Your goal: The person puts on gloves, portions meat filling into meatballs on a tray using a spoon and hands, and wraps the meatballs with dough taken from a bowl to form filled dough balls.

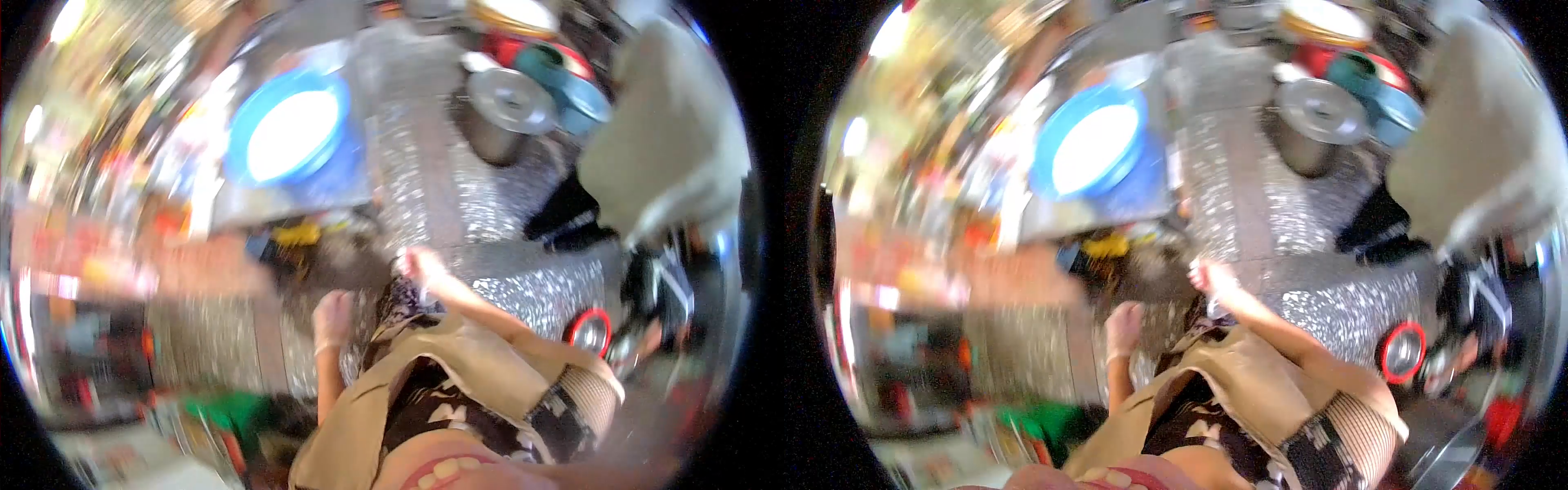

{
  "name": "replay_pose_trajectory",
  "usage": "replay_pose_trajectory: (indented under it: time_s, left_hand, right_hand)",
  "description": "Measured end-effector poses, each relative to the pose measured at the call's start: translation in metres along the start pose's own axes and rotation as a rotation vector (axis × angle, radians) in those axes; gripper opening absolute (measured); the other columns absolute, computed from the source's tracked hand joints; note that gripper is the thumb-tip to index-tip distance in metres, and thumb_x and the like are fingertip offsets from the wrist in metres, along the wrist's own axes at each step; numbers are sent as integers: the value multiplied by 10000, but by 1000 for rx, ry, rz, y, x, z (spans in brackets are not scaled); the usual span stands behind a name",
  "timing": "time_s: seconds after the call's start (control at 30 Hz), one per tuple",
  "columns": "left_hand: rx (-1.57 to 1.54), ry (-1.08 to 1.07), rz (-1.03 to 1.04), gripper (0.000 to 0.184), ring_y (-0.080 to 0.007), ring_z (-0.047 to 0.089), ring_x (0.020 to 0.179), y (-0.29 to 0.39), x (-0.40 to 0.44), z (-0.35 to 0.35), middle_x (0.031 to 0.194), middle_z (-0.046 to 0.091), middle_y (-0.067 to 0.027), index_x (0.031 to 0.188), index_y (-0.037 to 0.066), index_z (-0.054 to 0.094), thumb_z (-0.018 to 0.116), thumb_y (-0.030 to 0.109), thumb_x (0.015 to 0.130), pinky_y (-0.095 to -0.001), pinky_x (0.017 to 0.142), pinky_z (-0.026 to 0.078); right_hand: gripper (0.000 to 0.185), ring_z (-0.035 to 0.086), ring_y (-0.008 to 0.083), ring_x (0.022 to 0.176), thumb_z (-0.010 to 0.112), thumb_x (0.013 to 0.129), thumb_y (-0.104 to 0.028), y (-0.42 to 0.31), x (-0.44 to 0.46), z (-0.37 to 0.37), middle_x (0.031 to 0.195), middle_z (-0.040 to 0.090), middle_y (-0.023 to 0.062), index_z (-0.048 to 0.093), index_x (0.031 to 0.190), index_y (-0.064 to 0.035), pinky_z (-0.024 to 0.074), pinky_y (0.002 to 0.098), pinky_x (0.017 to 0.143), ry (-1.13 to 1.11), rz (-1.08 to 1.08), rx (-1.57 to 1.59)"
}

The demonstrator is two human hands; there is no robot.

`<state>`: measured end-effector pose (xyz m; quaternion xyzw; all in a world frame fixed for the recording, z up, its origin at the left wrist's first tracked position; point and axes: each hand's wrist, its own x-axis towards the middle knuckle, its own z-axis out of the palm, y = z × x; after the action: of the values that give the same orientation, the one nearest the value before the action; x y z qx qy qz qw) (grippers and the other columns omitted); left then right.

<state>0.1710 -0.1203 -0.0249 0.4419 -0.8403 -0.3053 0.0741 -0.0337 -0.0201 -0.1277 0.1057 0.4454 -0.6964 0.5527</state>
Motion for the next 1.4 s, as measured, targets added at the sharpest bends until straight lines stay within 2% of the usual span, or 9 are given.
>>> replay_pose_trajectory:
  time_s: [0.2, 0.23, 0.27, 0.47, 0.8, 1.0, 1.27, 1.33, 1.4]
  left_hand:
    - [-230, 277, 200, 289, -287, 581, 977, 7, 191, 18, 1067, 603, -166, 1105, 16, 565, 597, 128, 840, -371, 883, 447]
    - [-846, 188, 88, 356, -319, 521, 1086, 39, 217, 16, 1195, 536, -172, 1148, 22, 526, 620, 119, 818, -400, 953, 397]
    - [20, 178, 446, 466, -350, 424, 1203, 62, 246, 4, 1303, 441, -195, 1223, 20, 471, 640, 108, 797, -416, 1022, 332]
    - [460, 98, 644, 661, -393, 401, 1214, 169, 410, 51, 1314, 383, -300, 1246, -117, 379, 661, 225, 756, -416, 1036, 323]
    - [852, 118, 525, 451, -368, 513, 1002, 251, 590, 74, 1143, 513, -266, 1059, -52, 556, 629, 276, 759, -443, 890, 401]
    - [806, 154, 410, 410, -358, 538, 954, 225, 662, 38, 1068, 558, -247, 1027, -40, 582, 616, 277, 769, -442, 890, 399]
    - [389, 165, -121, 364, -345, 571, 891, 16, 667, 3, 969, 619, -222, 985, -24, 617, 598, 278, 783, -441, 890, 397]
    - [592, 693, 50, 424, -355, 467, 1169, 51, 632, -7, 1175, 578, -184, 1058, 64, 644, 627, 344, 740, -445, 1081, 229]
    - [527, 572, -237, 414, -330, 342, 1294, 81, 621, -20, 1305, 493, -154, 1120, 105, 619, 600, 308, 759, -478, 1102, 164]
  right_hand:
    - [206, 544, 127, 534, 485, 919, -222, -85, 74, 42, 670, 602, 46, 599, 851, -64, 449, 258, 484, 31, -29, 60]
    - [188, 521, 122, 502, 508, 902, -205, -118, 67, 50, 646, 590, 49, 591, 831, -52, 424, 254, 447, 24, -138, 51]
    - [173, 498, 117, 470, 530, 885, -187, -146, 62, 53, 622, 579, 53, 583, 811, -40, 399, 249, 410, 15, -237, 37]
    - [194, 562, 116, 577, 542, 881, -218, -241, 54, -34, 710, 608, 51, 605, 895, -35, 473, 261, 504, 367, -467, 187]
    - [165, 526, 110, 495, 532, 860, -188, -334, 91, -161, 610, 561, 14, 536, 726, -92, 421, 250, 443, 595, -530, 799]
    - [140, 520, 110, 497, 544, 845, -185, -439, 181, -97, 590, 543, 25, 563, 765, -71, 408, 245, 453, 438, -417, 499]
    - [181, 558, 115, 525, 564, 873, -263, -446, 348, 44, 668, 622, 30, 610, 846, -90, 476, 248, 519, 230, -76, 9]
    - [193, 541, 126, 512, 584, 861, -234, -440, 386, 77, 663, 609, 43, 606, 878, -43, 463, 268, 488, 183, 76, -30]
    - [191, 548, 126, 536, 601, 851, -238, -432, 397, 136, 688, 613, 42, 606, 873, -48, 461, 265, 501, 67, 167, -228]
